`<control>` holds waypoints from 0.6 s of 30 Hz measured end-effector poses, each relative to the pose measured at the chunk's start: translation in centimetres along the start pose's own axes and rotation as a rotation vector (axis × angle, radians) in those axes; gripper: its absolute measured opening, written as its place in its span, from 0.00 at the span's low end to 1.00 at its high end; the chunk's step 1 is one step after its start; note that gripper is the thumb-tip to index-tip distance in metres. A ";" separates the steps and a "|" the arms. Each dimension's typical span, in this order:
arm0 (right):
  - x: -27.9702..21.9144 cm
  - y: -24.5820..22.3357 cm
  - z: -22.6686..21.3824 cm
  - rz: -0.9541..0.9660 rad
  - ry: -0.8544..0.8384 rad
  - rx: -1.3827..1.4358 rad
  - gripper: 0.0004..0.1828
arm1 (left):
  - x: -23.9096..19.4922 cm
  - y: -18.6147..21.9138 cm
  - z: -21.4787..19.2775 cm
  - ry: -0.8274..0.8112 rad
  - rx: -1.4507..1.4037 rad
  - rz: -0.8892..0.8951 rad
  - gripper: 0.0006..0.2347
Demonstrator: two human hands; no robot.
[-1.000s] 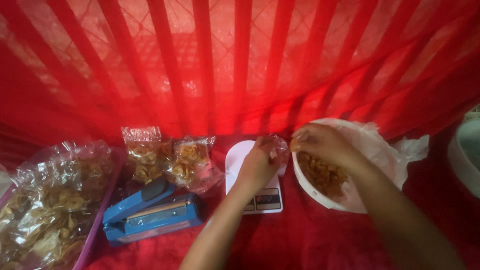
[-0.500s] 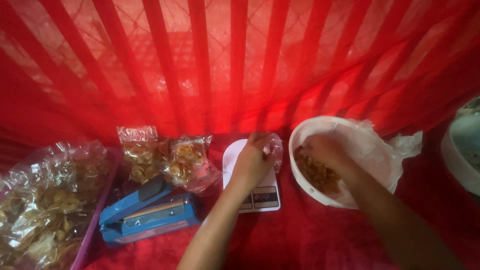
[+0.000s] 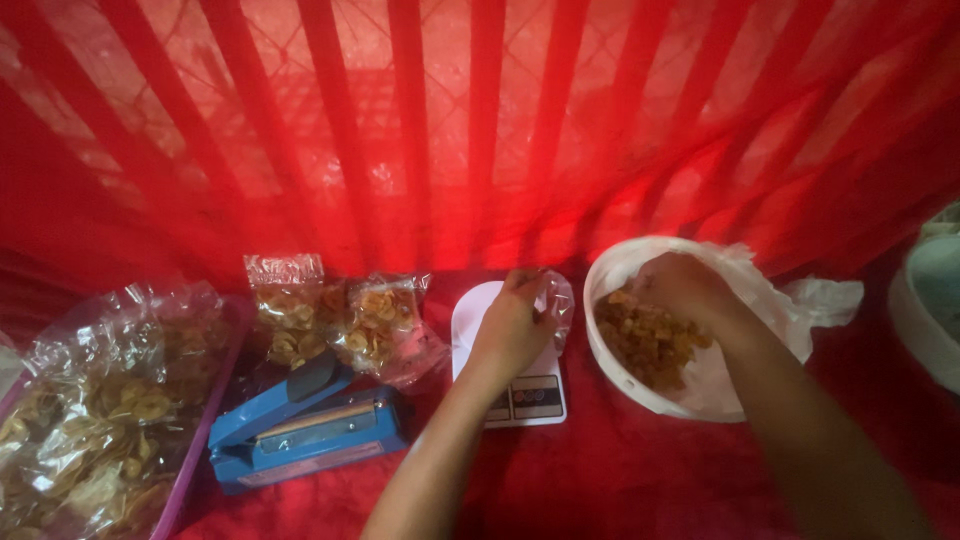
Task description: The person weighs dried snacks on a digital scale, places them into plastic bags, and seals the bags using a handheld heat sealer. The sealed packages are then placed into a pink tray.
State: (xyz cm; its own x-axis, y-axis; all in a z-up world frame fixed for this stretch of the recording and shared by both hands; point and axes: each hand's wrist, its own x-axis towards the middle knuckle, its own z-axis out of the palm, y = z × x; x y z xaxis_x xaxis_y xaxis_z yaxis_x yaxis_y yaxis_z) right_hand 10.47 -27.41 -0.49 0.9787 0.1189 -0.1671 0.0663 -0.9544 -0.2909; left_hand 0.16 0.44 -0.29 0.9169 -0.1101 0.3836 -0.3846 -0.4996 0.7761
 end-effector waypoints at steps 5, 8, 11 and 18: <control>-0.6 0.4 -1.6 -0.157 0.077 0.006 0.09 | 0.2 0.0 0.1 -0.036 -0.051 -0.123 0.17; -0.6 0.0 -2.4 -0.094 -0.014 0.131 0.12 | 0.3 -0.2 0.7 0.051 0.001 0.059 0.15; -1.0 -0.9 -2.9 -0.143 -0.092 0.316 0.13 | 0.1 -0.3 1.1 0.014 -0.003 0.079 0.16; -2.0 -3.1 -3.1 -0.228 -0.114 0.274 0.13 | -0.2 0.3 0.9 -0.043 -0.003 -0.021 0.16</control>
State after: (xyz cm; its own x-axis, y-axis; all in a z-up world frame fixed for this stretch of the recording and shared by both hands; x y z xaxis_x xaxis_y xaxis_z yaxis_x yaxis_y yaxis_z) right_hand 8.88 -25.57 3.72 0.9160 0.3643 -0.1682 0.2105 -0.7931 -0.5715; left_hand -0.06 -0.48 -0.63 0.9285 -0.1360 0.3455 -0.3654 -0.5000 0.7852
